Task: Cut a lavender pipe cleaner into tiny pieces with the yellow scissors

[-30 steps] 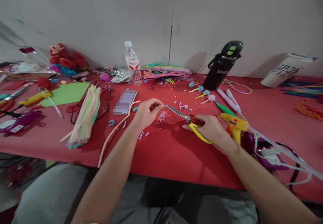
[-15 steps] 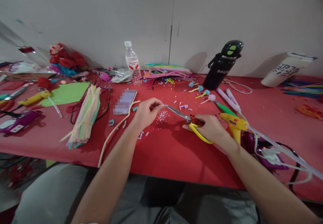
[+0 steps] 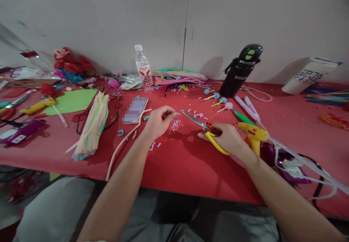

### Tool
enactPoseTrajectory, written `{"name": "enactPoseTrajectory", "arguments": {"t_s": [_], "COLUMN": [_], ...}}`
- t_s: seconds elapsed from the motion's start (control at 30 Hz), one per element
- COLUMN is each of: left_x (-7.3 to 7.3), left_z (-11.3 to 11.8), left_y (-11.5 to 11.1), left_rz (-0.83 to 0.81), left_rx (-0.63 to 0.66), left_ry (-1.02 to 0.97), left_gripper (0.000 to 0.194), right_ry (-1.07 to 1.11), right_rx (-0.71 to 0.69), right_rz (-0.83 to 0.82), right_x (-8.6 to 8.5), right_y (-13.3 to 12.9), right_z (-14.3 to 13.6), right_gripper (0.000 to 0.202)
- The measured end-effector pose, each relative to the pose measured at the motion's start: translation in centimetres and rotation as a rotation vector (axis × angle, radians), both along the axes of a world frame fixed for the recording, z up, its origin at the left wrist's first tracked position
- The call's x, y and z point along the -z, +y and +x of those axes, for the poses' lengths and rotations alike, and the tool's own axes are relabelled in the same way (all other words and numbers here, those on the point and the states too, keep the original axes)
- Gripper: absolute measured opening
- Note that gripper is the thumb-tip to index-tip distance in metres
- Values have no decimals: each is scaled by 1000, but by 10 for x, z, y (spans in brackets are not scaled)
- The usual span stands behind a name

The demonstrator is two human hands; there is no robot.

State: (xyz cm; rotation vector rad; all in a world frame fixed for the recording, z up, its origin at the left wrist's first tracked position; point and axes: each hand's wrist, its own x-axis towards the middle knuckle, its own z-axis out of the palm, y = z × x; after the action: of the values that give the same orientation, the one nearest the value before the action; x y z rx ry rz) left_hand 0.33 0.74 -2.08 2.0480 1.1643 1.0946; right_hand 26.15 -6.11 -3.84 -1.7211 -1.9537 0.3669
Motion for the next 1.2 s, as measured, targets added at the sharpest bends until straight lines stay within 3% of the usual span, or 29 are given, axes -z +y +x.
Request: {"name": "enactPoseTrajectory", "arguments": {"t_s": [0.77,1.2], "left_x": [-9,-6], "left_z": [2,2], "left_y": [-6,-5], "left_rz": [-6,-26], "left_rx": [-27,7], "left_ry": [43,38], "left_gripper": [27,27], "right_ry": [10,6], "right_rx": [-18,-21], "right_rz": [-19,-13], "right_x": [-2,3], "right_y": [-2,1], "right_z": [-1,1], "right_gripper": [54,55]}}
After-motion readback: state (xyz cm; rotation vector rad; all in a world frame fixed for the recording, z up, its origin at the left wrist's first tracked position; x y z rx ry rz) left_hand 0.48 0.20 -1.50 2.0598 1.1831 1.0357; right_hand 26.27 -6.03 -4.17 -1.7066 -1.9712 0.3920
